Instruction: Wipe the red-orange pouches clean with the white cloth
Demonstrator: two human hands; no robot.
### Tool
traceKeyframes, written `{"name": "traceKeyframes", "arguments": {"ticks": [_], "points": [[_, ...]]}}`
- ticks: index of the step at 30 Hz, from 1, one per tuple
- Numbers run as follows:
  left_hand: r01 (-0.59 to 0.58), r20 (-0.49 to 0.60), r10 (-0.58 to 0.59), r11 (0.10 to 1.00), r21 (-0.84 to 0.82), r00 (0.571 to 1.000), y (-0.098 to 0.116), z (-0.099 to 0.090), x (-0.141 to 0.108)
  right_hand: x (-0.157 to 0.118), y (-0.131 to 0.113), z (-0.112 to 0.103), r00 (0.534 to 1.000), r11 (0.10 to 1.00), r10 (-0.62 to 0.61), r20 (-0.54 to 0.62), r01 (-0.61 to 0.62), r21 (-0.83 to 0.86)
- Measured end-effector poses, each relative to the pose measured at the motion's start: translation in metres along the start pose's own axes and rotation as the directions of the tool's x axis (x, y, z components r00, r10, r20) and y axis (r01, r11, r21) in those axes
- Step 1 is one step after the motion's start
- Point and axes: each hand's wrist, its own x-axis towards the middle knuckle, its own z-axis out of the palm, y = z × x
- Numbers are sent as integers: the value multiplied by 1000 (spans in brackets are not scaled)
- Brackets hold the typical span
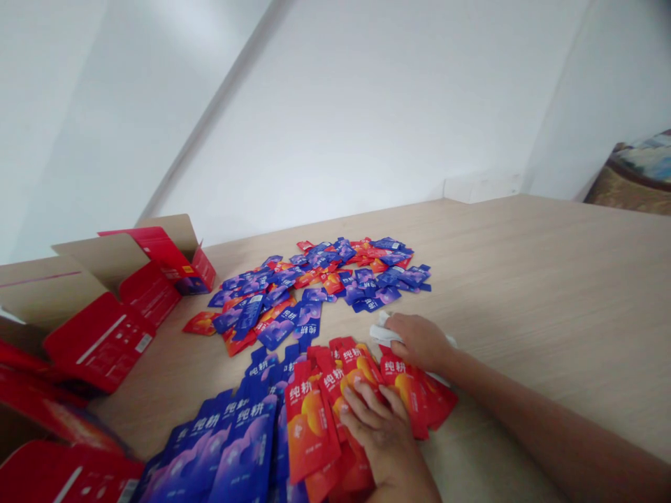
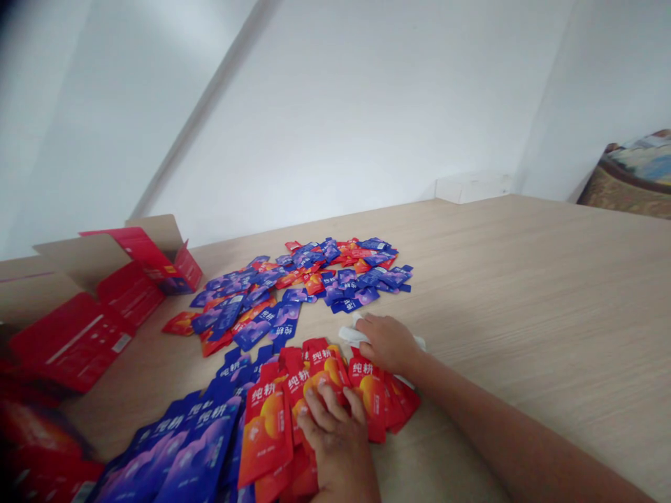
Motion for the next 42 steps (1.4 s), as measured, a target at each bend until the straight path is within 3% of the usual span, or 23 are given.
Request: {"name": "traceKeyframes", "arguments": {"ticks": [3, 7, 12, 17, 21, 26, 30, 34, 38, 42], "points": [[7, -7, -7, 1000, 5, 1000, 1, 0, 0, -7, -20, -11, 997, 999, -37, -68, 37, 4], [18, -34, -18, 1000, 15, 999, 1, 1, -1, -12, -42, -7, 978, 979, -203, 56, 202, 25], [9, -28, -9, 1000, 7, 1000, 1, 2, 0, -2, -27, 7, 991, 995, -100, 91, 98, 26], [13, -22, -13, 1000, 22, 1000, 1, 3, 1, 0, -15, -2, 999, 999, -43, 16, 43, 33], [3, -27, -3, 1000, 21, 1000, 1, 4, -1, -7, -26, -9, 994, 994, -83, -70, 88, 66], [4, -4, -4, 999, -50, 1000, 1, 1, 0, -5, -30, 4, 978, 979, -196, 68, 192, 63], [15, -4, -15, 999, -46, 1000, 1, -1, 0, 3, -13, 13, 996, 996, -72, 51, 69, 53], [13, -8, -13, 998, -54, 1000, 1, -2, 0, 3, -4, 5, 1000, 998, -17, -1, 17, 63], [7, 1, -7, 1000, -17, 1000, 2, -1, -1, -5, -19, -6, 996, 994, -75, -48, 78, 73], [7, 3, -7, 1000, -8, 1000, 3, 0, -1, -10, -35, -1, 978, 978, -200, 56, 196, 71]]}}
